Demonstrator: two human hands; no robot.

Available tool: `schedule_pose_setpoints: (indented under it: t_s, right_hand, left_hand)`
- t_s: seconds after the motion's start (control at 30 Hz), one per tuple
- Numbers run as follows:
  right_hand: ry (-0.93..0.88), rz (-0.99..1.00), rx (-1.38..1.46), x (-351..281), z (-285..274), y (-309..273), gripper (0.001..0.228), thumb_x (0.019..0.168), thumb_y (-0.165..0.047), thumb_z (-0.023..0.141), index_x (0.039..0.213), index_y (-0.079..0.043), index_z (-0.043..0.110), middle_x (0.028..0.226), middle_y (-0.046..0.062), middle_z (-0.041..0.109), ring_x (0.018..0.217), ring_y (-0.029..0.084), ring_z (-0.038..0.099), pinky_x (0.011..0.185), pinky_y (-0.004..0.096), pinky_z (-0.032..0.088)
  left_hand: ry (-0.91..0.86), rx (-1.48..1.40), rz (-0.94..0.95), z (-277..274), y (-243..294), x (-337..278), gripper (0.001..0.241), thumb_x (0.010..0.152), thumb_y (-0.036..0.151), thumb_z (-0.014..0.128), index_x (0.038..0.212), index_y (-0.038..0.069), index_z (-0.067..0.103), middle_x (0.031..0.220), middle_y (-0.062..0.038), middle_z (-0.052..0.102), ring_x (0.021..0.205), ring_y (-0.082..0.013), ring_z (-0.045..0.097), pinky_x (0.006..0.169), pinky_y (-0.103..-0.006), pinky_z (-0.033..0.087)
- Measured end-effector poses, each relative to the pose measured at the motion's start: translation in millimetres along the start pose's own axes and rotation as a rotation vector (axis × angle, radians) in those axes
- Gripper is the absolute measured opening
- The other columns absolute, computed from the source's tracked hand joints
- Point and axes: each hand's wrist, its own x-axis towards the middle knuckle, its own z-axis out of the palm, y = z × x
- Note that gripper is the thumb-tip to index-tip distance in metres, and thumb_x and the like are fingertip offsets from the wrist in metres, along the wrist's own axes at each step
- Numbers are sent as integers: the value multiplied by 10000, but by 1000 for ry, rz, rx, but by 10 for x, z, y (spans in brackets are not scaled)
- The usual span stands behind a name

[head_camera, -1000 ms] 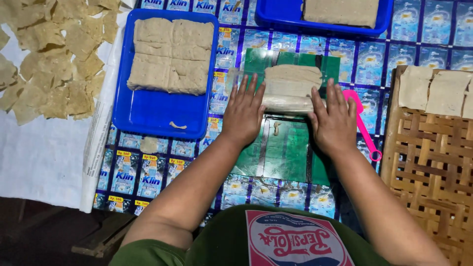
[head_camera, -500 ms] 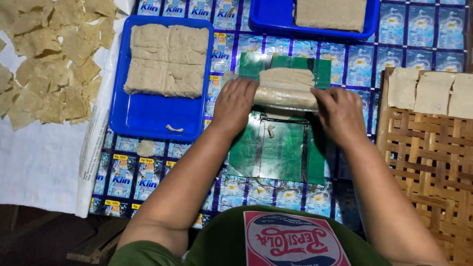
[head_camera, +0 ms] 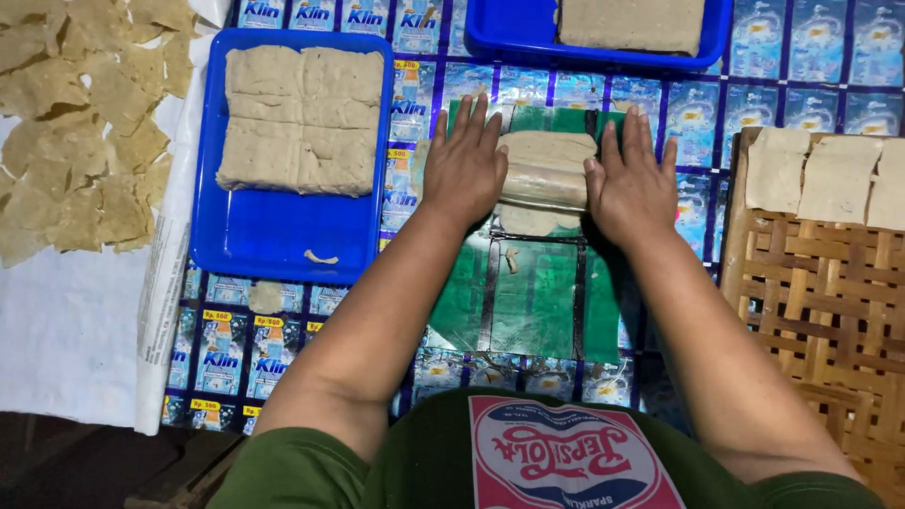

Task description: Preparing and folding pieces of dough on a mat.

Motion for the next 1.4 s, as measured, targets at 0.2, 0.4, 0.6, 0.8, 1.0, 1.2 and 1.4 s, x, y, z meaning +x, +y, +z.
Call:
schedule_pose_setpoints:
  t_s: [0.2,0.4,0.6,0.8,1.0,1.2,1.4]
  right_hand:
    - [-21,-28,24,-377,73,-80,721,1140,-473,252,1600,75,340,1683,312,235,1583,404,168,1246,613,21]
    - [98,-109,40,-754,180,-154,719,1091,-408,402,1581,108,300,1650,343,245,1543,464,219,1226,611,161]
    - [129,-140,33,-657,245,-54,726,1079,-386,443,1594,95,268,1653,336,242,1540,463,224,1221,601,192]
    - [30,-36,20,-46,244,101,795,1125,-570,216,1623,43,313,1705,271,170,1596,374,103,1246,607,9]
    - [115,-66,38,-400,190,-56,782,1109,-511,345,1593,104,328,1664,350,198,1564,456,155,1236,606,81]
    - [215,-153,22,-767,253,-135,773,1063,-438,450,1591,96,265,1649,348,240,1530,492,228,1204,639,178]
    - [139,-98,43,-224,169,-32,697,1116,-516,331,1648,-65,339,1679,272,326,1582,409,197,1142,758,-70]
  left_hand:
    - [-77,-12,50,-115,-22,-329,548,1061,377,321,1483,81,505,1626,-168,367,1535,-346,272,1239,-536,194]
    - [-28,-8,82,-203,23,-727,535,1069,366,341,1507,81,457,1613,-176,386,1523,-350,299,1231,-503,244]
    - [-19,-21,79,-113,14,-721,531,1077,358,355,1532,91,414,1637,-172,346,1534,-351,282,1237,-493,237]
    - [-4,23,0,121,-78,-164,540,1102,420,291,1507,115,478,1639,-129,360,1544,-314,267,1249,-462,200]
    - [23,24,29,-8,-24,-456,549,1082,422,339,1501,94,477,1618,-164,386,1532,-348,295,1235,-502,238]
    - [5,-50,50,-178,83,-851,552,1091,363,321,1548,63,400,1652,-195,320,1549,-375,246,1237,-508,218]
    - [-1,10,0,-101,29,-329,544,1087,379,343,1558,116,414,1654,-158,328,1550,-361,252,1249,-513,192]
